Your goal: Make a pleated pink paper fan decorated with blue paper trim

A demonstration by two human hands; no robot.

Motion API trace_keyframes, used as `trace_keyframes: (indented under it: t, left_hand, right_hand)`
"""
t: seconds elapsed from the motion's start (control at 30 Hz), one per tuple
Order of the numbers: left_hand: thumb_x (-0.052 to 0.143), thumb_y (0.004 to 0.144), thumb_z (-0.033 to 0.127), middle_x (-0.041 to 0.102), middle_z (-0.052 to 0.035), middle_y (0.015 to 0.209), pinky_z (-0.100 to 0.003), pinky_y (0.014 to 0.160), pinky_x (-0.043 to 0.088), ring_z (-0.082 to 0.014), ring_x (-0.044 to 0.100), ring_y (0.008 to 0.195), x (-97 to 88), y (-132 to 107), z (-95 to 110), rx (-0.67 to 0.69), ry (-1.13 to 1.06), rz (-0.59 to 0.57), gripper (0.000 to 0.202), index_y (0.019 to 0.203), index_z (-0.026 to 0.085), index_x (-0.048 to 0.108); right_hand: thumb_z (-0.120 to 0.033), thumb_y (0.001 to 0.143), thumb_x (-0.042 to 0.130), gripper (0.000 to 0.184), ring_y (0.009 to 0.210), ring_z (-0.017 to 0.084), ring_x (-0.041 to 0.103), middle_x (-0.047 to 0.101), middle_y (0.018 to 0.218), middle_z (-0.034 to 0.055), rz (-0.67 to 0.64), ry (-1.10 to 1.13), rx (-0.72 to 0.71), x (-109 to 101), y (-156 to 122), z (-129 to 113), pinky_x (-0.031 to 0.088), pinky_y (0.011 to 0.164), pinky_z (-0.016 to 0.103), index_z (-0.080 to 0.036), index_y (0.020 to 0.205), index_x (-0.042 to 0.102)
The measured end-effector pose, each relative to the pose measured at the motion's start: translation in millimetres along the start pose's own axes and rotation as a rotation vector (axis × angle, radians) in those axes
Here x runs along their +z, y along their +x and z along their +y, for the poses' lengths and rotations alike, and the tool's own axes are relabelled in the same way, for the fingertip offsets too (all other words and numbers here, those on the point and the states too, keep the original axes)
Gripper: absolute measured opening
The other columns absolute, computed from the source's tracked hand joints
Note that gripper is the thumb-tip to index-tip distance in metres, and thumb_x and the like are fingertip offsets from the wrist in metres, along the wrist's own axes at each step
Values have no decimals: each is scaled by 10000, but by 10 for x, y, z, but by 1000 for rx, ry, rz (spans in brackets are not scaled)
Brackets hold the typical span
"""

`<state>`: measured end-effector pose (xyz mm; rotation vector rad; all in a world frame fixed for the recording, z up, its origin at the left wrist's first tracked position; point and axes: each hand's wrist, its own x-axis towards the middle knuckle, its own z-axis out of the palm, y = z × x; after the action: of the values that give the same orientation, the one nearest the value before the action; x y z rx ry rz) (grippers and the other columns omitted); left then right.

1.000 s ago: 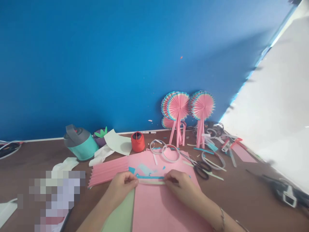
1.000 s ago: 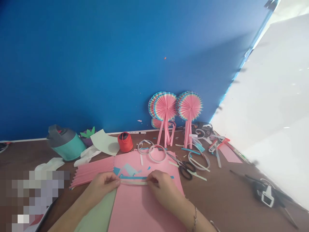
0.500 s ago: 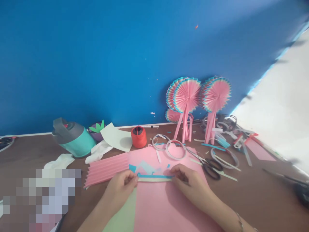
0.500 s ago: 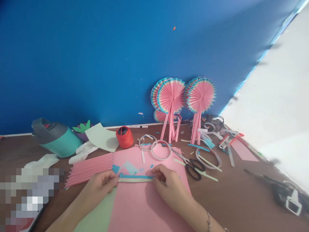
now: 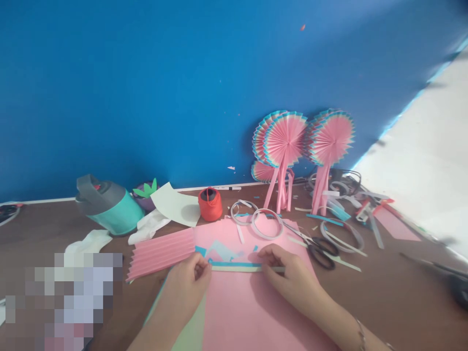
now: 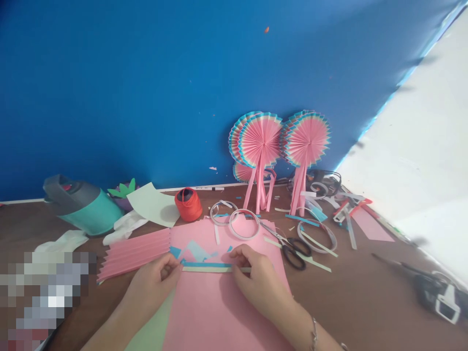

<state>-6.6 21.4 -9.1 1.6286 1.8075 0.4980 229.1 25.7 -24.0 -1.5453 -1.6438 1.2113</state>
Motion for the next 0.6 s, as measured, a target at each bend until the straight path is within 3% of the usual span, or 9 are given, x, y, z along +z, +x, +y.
trace_keyframes:
  t: [0.6]
  left_hand:
    - [454,801,169,570,22,619,-234,554,253,-153,550,602,70,-11,49,4,240,48,153,656,218,443]
  right_hand:
    - [-200,757,491,211,897,194,651,694,961,71,22,-52,-20,24,-13,-29,534,813,306,-195,937,601]
